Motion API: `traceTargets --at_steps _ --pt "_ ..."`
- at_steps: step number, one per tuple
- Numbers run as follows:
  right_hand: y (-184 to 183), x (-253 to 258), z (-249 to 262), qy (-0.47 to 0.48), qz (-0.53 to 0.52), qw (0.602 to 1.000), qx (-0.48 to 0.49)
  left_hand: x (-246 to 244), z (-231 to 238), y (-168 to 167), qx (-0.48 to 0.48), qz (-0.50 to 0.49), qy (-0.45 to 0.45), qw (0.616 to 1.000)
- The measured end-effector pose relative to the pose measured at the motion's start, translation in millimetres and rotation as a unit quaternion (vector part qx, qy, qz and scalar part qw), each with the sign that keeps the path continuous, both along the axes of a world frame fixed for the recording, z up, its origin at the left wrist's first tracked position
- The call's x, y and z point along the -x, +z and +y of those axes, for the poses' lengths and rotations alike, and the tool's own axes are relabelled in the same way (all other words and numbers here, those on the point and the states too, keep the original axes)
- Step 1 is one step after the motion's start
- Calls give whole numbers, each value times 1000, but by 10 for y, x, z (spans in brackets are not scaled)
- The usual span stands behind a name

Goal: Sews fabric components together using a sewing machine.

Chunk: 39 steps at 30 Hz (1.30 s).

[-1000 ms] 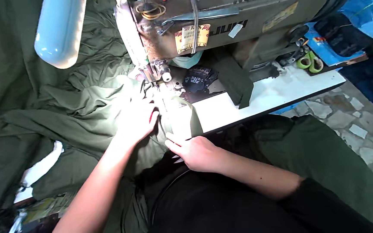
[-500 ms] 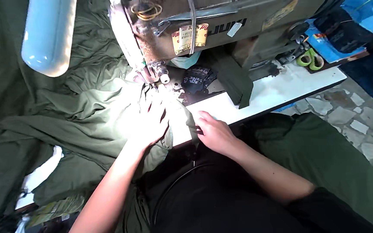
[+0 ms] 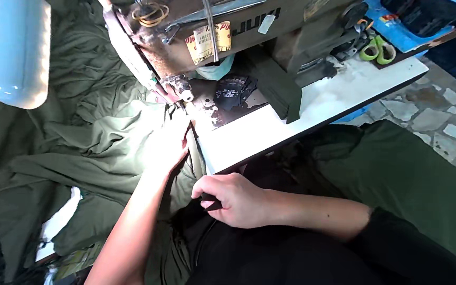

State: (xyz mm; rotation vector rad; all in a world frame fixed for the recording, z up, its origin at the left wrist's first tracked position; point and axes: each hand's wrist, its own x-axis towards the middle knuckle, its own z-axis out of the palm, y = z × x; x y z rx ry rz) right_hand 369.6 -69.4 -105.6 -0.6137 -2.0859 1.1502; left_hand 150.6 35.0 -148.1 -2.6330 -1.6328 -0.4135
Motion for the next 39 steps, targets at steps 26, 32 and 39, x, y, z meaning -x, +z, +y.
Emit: traceTargets --at_steps 26,32,39 --pt "-284 -56 511 12 -205 970 -130 -49 -645 -82 -87 -167 -19 982" --pt "-393 0 392 36 -322 934 -147 -147 -801 -158 -7 -225 37 974" --pt "-502 -20 158 -11 -325 934 -150 -251 -848 -209 3 -197 36 980"
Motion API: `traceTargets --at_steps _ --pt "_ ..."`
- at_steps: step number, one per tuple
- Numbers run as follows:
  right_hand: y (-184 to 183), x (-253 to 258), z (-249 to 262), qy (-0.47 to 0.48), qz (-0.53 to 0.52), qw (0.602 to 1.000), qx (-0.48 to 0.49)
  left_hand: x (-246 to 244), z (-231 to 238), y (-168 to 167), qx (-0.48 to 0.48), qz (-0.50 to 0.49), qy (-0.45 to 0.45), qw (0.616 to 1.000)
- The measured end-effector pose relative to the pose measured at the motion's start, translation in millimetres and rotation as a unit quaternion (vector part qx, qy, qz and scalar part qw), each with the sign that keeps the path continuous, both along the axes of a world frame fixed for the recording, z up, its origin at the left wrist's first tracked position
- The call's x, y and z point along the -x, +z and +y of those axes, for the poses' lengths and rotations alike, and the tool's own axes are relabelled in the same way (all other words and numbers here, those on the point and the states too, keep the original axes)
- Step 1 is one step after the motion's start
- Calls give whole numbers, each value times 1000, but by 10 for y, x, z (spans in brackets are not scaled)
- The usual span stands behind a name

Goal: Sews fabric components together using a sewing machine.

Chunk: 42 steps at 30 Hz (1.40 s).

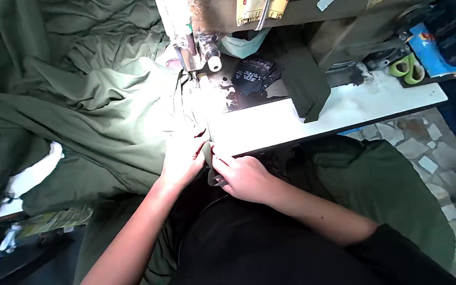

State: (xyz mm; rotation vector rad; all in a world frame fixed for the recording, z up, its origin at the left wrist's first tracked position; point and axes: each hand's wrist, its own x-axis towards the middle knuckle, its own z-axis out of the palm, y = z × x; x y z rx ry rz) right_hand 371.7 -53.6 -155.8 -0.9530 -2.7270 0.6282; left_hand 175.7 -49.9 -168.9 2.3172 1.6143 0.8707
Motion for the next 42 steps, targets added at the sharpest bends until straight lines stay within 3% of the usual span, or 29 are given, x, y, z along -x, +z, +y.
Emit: traceTargets --at_steps 42 --pt "-13 -77 78 37 18 999 -28 146 25 -72 -35 76 -76 994"
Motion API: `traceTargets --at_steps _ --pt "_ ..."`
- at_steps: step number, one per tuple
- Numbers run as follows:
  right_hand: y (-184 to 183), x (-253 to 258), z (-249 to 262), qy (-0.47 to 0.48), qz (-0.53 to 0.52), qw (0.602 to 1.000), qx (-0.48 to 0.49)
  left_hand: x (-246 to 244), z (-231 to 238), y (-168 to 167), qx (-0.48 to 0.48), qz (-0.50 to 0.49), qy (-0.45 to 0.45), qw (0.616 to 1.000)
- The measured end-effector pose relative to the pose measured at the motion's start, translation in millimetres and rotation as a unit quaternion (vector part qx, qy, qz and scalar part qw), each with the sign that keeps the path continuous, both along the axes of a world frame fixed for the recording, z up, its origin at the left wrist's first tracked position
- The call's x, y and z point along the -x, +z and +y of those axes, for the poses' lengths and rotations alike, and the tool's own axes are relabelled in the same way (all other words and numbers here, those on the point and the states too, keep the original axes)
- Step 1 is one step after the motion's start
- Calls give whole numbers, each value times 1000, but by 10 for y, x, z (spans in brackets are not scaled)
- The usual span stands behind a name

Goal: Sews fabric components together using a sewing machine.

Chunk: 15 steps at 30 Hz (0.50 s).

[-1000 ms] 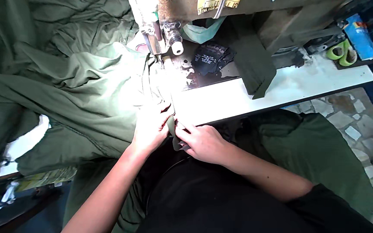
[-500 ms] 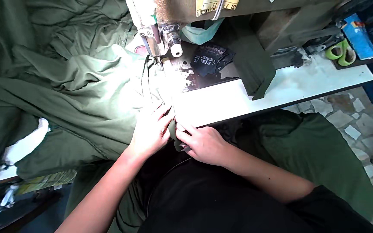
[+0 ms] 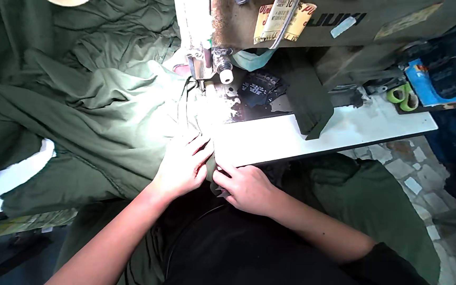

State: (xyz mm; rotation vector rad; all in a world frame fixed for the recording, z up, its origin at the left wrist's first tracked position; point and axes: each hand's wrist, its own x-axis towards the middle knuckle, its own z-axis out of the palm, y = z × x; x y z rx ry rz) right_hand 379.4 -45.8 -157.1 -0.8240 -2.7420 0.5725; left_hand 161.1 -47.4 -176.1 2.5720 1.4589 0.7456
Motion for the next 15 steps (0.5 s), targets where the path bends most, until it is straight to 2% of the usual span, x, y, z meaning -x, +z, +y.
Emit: traceTargets --at_steps 8,11,15 --pt "-8 41 75 0 27 999 -34 29 81 -19 -11 8 3 1000" --pt "39 73 148 2 11 999 -43 45 161 -28 -23 5 3 1000" --pt "140 126 279 -4 -36 999 -3 62 313 -11 -36 4 0 999"
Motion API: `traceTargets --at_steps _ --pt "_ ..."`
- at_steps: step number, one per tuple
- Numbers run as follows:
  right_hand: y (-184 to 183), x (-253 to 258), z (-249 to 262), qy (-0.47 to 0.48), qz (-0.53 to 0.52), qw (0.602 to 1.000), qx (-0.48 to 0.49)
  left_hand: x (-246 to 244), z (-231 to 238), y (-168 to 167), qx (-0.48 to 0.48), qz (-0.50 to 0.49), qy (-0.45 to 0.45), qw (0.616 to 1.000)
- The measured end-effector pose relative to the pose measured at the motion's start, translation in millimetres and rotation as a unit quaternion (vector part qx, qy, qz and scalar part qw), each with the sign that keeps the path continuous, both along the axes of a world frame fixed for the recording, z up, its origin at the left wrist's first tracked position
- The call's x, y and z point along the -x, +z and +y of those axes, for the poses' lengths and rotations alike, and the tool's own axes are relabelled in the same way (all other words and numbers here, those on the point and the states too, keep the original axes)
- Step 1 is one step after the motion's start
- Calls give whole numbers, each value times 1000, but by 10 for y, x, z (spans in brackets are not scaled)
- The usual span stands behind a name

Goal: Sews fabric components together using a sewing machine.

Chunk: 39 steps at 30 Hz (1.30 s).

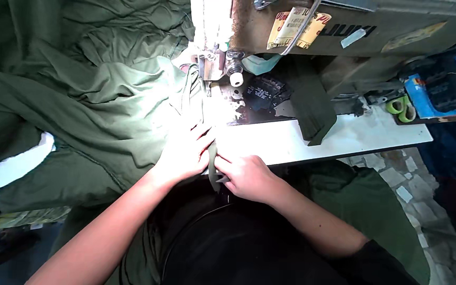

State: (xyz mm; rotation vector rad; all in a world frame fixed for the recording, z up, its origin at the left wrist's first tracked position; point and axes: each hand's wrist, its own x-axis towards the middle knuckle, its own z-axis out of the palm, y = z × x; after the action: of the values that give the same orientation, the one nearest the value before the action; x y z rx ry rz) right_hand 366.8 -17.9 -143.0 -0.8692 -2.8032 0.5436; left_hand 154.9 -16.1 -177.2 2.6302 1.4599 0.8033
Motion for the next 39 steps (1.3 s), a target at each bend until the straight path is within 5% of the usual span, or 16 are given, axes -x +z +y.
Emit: traceTargets --at_steps 12,20,26,30,35,39 --pt "57 126 430 -22 -22 999 22 39 409 60 -1 9 35 999" --pt "67 215 564 -95 101 987 84 45 595 80 10 13 68 998" --pt "154 268 585 -176 26 980 87 174 461 161 62 -21 42 997" --pt "250 -29 852 -262 -36 962 63 362 265 277 39 65 -1 997" --pt "374 286 841 -87 162 978 95 290 296 592 24 83 -83 993" --pt "319 415 873 -2 100 981 164 336 313 1102 115 226 -51 966"
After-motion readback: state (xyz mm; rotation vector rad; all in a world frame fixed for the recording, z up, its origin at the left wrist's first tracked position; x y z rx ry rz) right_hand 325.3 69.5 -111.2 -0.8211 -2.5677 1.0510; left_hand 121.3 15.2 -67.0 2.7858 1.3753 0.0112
